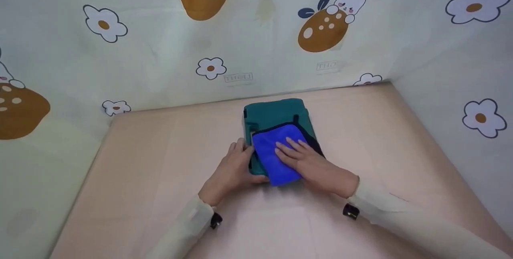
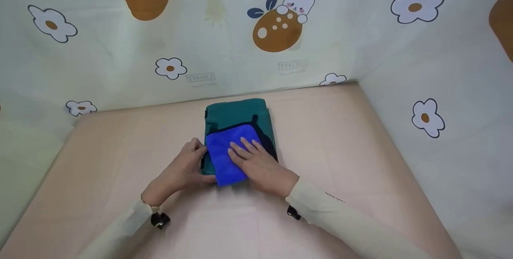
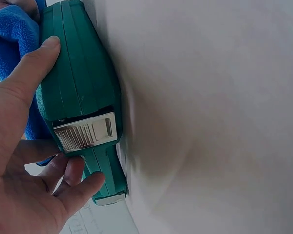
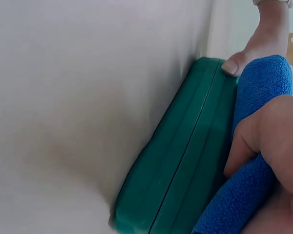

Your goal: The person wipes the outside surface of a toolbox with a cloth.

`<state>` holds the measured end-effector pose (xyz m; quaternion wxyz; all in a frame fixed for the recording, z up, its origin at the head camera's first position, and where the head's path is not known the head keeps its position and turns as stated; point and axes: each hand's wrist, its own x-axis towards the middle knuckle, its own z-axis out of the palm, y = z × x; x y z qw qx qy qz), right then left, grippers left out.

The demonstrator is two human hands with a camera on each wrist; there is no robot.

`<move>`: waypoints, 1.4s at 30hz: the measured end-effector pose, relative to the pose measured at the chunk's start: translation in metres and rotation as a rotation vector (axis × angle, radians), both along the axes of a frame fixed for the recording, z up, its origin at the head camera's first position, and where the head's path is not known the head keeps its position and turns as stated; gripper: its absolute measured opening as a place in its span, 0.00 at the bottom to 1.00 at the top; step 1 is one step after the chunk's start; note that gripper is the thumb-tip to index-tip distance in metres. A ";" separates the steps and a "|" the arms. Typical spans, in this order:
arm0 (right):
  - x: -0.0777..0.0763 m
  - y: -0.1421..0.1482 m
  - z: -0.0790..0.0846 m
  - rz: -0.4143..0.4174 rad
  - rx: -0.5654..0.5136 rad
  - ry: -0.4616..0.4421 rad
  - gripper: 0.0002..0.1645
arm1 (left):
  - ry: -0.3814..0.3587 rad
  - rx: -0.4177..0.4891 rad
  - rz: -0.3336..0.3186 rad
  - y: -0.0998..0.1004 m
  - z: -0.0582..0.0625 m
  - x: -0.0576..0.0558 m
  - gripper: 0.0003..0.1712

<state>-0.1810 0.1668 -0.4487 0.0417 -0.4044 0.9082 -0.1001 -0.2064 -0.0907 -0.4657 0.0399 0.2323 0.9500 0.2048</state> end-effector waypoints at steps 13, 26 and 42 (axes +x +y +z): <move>0.004 -0.017 -0.002 0.014 -0.001 0.068 0.41 | 0.000 0.091 0.015 -0.002 -0.002 0.000 0.57; 0.004 -0.037 -0.004 0.013 0.004 0.095 0.39 | -0.024 0.105 0.006 -0.005 -0.003 -0.005 0.53; 0.000 -0.047 -0.003 0.036 0.029 0.151 0.42 | 0.052 0.104 -0.033 -0.005 -0.001 -0.008 0.36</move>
